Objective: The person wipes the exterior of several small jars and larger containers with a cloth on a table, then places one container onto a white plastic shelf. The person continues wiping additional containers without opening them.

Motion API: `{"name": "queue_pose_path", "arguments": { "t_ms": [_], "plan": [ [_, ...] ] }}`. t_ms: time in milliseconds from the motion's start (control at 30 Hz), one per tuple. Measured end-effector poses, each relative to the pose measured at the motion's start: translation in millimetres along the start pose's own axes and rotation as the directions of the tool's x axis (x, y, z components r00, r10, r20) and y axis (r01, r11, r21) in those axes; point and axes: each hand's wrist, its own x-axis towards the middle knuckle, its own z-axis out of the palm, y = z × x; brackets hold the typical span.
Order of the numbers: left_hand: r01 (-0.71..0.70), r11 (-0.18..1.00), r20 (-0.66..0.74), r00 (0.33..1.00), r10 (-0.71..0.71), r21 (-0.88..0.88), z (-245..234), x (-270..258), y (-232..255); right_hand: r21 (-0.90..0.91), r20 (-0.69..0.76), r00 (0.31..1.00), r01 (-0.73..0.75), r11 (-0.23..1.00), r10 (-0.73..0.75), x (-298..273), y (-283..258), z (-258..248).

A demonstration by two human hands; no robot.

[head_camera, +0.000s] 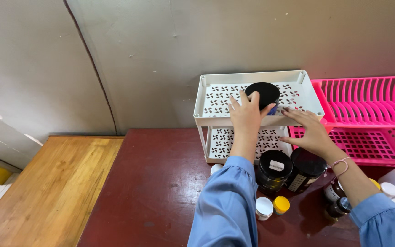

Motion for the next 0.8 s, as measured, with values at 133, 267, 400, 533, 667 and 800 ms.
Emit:
{"name": "queue_pose_path", "arguments": {
  "t_ms": [133,267,400,533,667,800],
  "plan": [
    [-0.002,1.0,0.056,0.998,0.003,-0.026,-10,-2,3,0.011,-0.012,1.0,0.0,1.0,0.001,2,-6,-2],
    [-0.186,0.981,-0.051,0.981,0.189,0.058,-16,-20,10,-0.002,-0.02,1.0,-0.015,1.0,0.015,2,-8,0],
    [-0.264,0.964,-0.024,0.964,0.265,0.026,-6,-24,12,-0.019,-0.023,0.999,-0.03,0.999,0.03,-1,-3,2],
    [-0.258,0.966,-0.047,0.965,0.256,-0.019,-2,-24,4,-0.017,-0.017,1.0,-0.012,1.0,0.011,-2,-4,2],
    [-0.293,0.953,-0.087,0.95,0.299,0.072,-7,-23,-11,-0.078,0.005,1.0,0.001,0.997,0.0,-5,-7,2],
    [-0.23,0.964,-0.009,0.973,0.231,-0.136,-10,-15,-17,-0.09,0.024,1.0,-0.003,0.996,0.005,-8,-9,1]
  ]
}}
